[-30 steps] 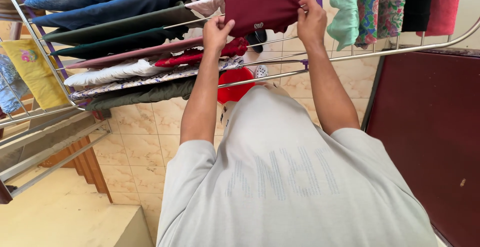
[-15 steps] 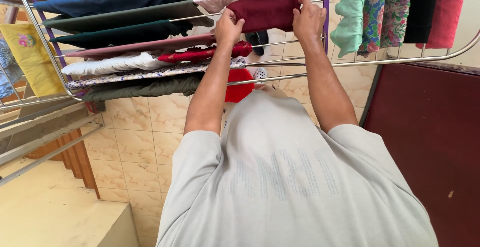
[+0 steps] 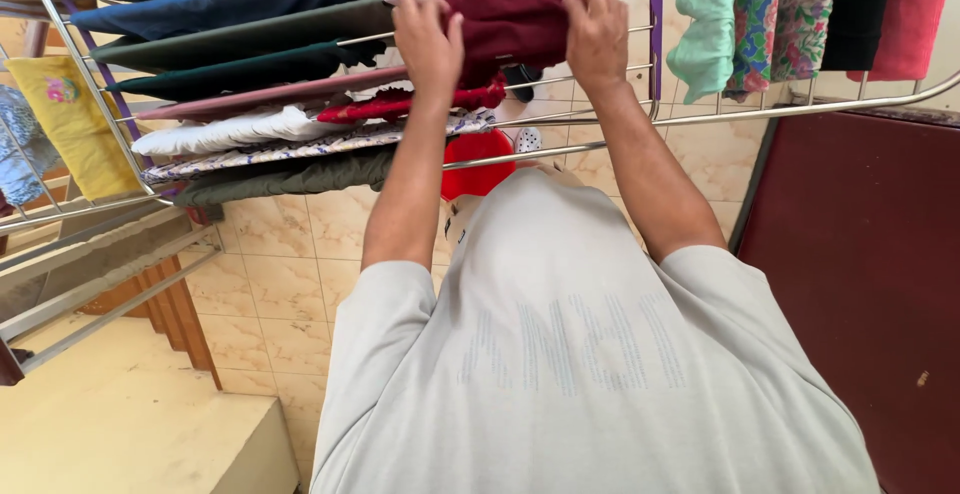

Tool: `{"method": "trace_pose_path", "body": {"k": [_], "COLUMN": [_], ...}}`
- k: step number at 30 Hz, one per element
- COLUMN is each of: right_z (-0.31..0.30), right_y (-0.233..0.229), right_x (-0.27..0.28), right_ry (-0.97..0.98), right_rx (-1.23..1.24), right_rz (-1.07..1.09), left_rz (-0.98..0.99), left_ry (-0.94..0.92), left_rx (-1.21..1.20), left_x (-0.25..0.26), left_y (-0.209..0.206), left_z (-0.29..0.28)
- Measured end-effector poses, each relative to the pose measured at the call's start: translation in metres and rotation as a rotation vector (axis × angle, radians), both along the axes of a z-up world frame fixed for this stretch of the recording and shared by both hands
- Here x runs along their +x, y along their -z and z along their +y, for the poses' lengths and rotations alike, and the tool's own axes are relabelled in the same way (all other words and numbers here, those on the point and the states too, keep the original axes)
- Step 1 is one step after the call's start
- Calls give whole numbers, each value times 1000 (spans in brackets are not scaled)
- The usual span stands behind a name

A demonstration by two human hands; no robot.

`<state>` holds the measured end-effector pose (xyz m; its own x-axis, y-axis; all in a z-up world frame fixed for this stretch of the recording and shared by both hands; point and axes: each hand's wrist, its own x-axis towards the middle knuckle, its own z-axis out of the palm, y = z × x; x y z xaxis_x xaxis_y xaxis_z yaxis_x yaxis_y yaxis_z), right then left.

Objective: The person takes clothing items from a bucket, unfolds them by hand, and hangs them onto a clothes drying rack.

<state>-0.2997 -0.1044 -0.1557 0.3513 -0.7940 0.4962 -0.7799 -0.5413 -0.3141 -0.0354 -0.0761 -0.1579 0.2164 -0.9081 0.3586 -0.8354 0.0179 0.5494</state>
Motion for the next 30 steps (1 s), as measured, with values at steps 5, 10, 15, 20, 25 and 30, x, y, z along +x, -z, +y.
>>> {"method": "trace_pose_path", "body": {"k": [5, 10, 15, 20, 25, 30], "right_z": [2, -10, -18, 1, -2, -7], "right_y": [9, 15, 14, 15, 20, 13], "right_x": [-5, -7, -23, -46, -64, -69], "right_ry": [-220, -178, -279, -315, -266, -206], "right_rx": [288, 566, 235, 191, 84, 157], "right_rz": [111, 316, 228, 148, 305, 440], "left_rz": [-91, -157, -63, 19, -61, -74], "left_ry": [392, 374, 390, 414, 429, 459], "left_rx": [146, 603, 501, 366, 232, 402], "left_x": [-12, -1, 9, 26, 45, 53], "left_y": [23, 34, 29, 23, 35, 31], "left_z": [39, 28, 8, 33, 43, 41]}}
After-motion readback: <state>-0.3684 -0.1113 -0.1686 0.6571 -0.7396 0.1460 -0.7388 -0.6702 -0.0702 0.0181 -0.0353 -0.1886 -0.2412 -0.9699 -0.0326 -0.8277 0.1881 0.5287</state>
